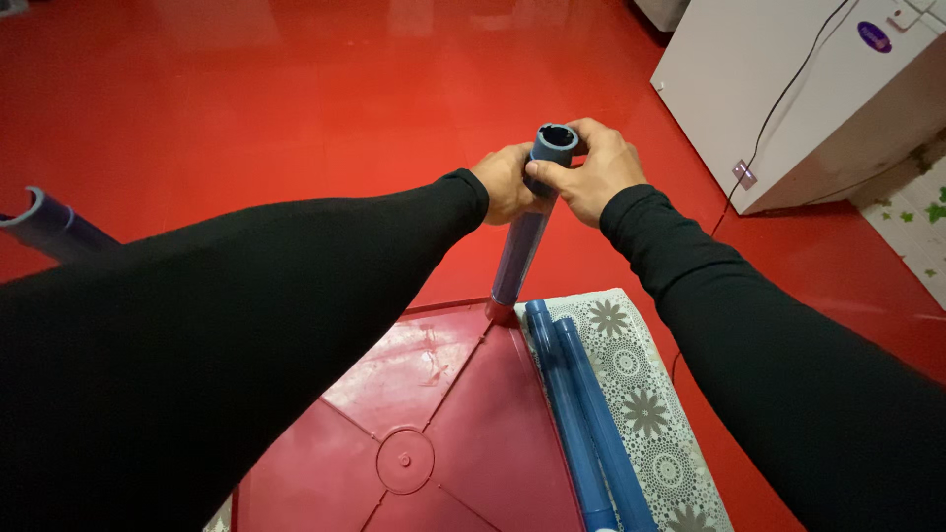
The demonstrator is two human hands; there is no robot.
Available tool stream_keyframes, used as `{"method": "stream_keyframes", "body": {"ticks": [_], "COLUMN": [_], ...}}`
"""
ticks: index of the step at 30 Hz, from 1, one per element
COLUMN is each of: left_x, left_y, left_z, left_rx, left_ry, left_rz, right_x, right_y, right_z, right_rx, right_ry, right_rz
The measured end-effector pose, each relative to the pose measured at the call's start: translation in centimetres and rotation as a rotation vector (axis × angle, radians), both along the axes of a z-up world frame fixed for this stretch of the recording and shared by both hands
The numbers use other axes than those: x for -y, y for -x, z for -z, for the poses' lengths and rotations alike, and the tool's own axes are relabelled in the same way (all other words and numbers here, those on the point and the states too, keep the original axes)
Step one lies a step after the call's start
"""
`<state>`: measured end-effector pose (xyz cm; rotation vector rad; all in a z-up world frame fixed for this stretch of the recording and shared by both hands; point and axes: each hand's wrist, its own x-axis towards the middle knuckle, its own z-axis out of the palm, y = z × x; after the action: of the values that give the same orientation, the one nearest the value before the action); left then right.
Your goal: The person assembles a small table by inserting blue plastic sleeves into the leg sockets of an upside-down red tabletop. They repeatedly pick up sleeves, align them with the leg holes, and push them in until seated, working one leg at a time.
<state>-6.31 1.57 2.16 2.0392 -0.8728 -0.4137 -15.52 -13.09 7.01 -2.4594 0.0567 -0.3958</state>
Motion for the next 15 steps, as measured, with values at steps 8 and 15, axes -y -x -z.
{"method": "stream_keyframes", "body": {"ticks": [8, 15], "left_x": [0.0, 0.0], "left_y": [-0.3, -0.9], "left_z": [-0.3, 2.8], "left_rx": [0.003, 0.193], "left_ry": [-0.051, -0.218], "left_rz": [0.013, -0.173], "right_x": [0.4, 2.3], "right_y": [-0.6, -0.2], "right_z": [0.4, 3.2], "right_rx": [-0.037, -0.044], "right_ry": [-0.003, -0.015], "right_rz": [0.003, 0.005]}}
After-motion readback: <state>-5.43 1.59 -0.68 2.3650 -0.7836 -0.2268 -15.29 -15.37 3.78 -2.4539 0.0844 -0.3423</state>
